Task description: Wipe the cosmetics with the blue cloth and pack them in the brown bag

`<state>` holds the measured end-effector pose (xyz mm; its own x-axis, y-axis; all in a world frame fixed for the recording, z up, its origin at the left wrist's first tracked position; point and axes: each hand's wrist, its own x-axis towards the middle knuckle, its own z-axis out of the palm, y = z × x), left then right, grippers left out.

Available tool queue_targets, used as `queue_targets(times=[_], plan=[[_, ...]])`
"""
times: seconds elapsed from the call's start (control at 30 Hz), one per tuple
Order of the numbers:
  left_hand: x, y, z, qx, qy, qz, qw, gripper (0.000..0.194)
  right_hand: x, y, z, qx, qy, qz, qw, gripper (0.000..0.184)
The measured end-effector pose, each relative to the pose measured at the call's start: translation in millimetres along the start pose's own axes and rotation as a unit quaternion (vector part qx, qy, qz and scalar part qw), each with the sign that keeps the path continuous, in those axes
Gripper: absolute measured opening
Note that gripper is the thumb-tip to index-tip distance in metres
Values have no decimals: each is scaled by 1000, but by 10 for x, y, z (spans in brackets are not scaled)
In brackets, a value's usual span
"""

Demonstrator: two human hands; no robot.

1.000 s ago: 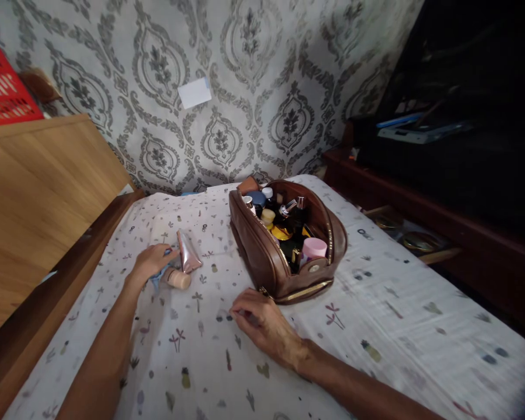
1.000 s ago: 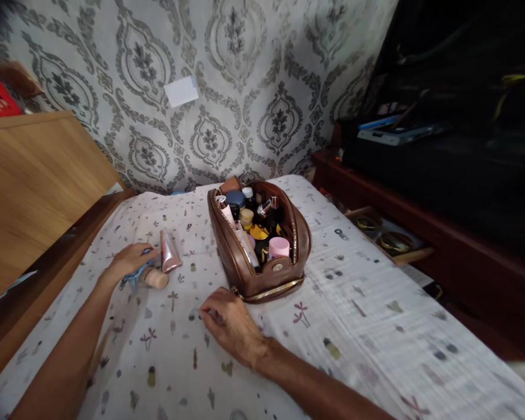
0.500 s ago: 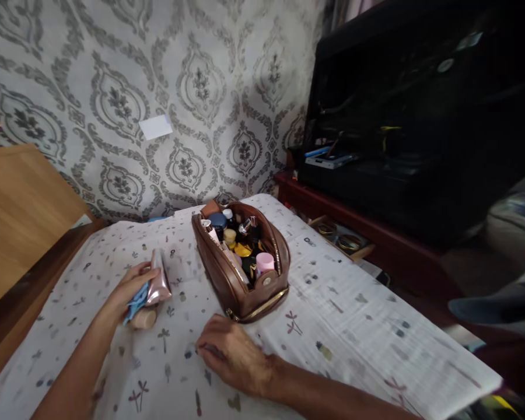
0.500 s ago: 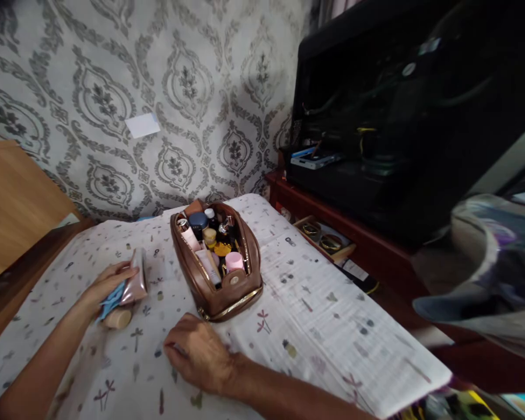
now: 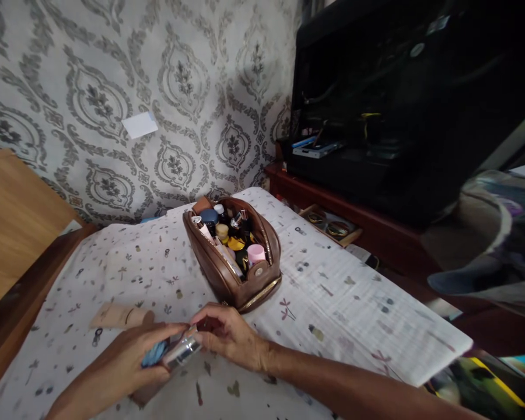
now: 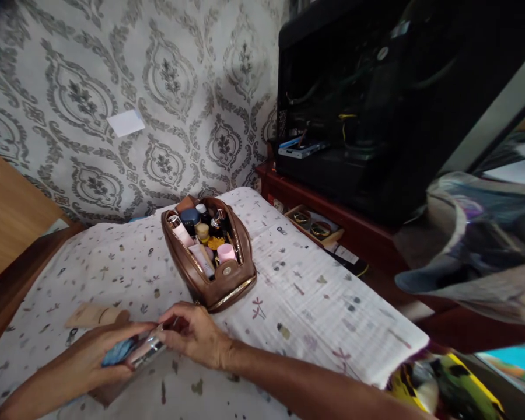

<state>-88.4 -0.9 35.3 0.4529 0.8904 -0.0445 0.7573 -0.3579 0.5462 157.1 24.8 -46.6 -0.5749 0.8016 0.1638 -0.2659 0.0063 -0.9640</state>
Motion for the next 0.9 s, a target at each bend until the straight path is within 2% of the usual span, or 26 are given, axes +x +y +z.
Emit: queue_targets(times=[0.07,0.1,0.17,0.23,0.27,0.33,0.4,0.47,0.63,0.77,0.9], plan=[[15,73,5,23,-16,-61,998,44,13,34,21,25,8,19,999,58],[28,117,23,34,-1,-82,996,41,19,53,29,30,11,24,999,59],[66,224,128,51,108,-77,990,36,28,86,37,25,10,18,999,57],[118,343,326,75,198,-31,977,35,33,106,36,10,2,6,1000,49],[145,395,441,105,210,10,972,35,34,111,34,2,-2,-1,1000,45],[183,463,642,193,255,91,943,36,33,118,29,-8,-3,-7,1000,39],[183,468,745,270,289,134,909,34,29,119,28,3,-2,4,1000,39],[134,418,739,304,309,141,890,33,26,113,31,26,-7,27,999,43],[-146,167,574,266,330,107,899,27,30,72,42,50,-5,60,997,60],[-379,-95,556,199,326,22,924,20,38,65,39,56,-7,86,995,62],[-476,-263,593,123,325,-56,936,23,32,78,28,40,-18,107,993,62]])
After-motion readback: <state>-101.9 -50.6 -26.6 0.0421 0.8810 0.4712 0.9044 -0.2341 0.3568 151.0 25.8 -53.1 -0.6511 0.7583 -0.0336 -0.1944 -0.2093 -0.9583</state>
